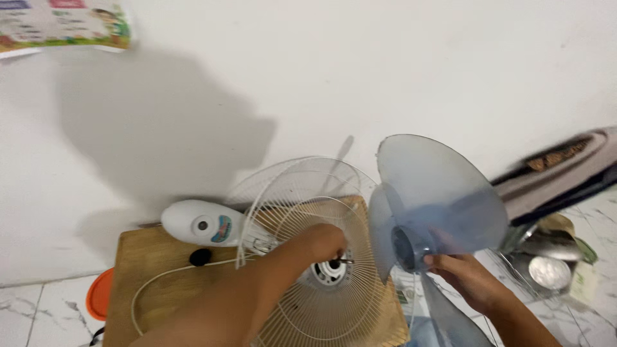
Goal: The person assembles a standing fan by hand. They first secure the central hub, then attach the fan blades to the motor shaft, and finally fasten the blades with a cap.
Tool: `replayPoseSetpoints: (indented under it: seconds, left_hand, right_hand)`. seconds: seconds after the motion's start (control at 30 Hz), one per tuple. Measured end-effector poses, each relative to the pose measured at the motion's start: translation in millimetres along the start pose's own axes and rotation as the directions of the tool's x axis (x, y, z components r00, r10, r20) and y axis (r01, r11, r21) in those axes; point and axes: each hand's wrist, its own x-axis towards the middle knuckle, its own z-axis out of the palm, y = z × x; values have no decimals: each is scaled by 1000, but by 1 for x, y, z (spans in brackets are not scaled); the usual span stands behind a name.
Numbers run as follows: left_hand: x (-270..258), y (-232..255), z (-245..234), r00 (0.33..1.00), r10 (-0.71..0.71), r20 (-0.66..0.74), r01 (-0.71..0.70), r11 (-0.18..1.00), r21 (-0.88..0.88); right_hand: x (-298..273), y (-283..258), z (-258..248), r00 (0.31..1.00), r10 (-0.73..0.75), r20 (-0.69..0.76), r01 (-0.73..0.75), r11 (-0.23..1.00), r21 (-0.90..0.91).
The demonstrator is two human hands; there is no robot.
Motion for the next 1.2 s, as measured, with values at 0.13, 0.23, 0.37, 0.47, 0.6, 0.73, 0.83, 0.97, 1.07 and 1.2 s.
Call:
replayPoseSetpoints:
  seconds: [0.13, 0.23, 0.37, 0.47, 0.6, 0.73, 0.83, 0.97, 1.07, 1.2]
  left_hand:
    - [2, 4, -1, 998, -64, 29, 65, 997, -41]
    - [1, 1, -1, 998, -57, 15, 58, 991, -119]
    - [4, -2, 0, 995, -90, 50, 96, 987, -131]
    - [3, 0, -2, 988, -154, 0, 151, 967, -205]
    - [-8, 1, -20, 968, -222, -116, 201, 966, -165]
    - [-34, 8, -41, 965, -159, -211, 148, 987, -68]
    - [-58, 15, -50, 960, -147, -238, 142, 989, -37]
    - [-91, 17, -58, 942, -31, -333, 79, 988, 130]
    - [-120, 12, -62, 926, 8, -379, 72, 978, 198]
    - [-156, 5, -71, 882, 88, -462, 35, 967, 251]
  right_hand:
    - [-14, 0, 7, 997, 56, -48, -55, 998, 10]
    - [-19, 3, 8, 999, 31, -33, -29, 999, 38]
    - [-23, 6, 10, 1000, 3, -19, -1, 996, 88]
    - [-22, 7, 14, 1000, 17, -23, -16, 998, 64]
    - [-15, 7, 19, 999, -45, 25, 43, 996, 73]
    - [-2, 6, 15, 1000, 0, 21, -1, 999, 49]
    - [6, 6, 6, 1000, -17, 21, 16, 1000, 10]
    - [13, 9, -7, 999, 31, -10, -32, 999, -24]
    - [6, 9, -10, 999, 48, 14, -48, 999, -9]
    - [-2, -7, 4, 999, 48, -24, -52, 986, -161]
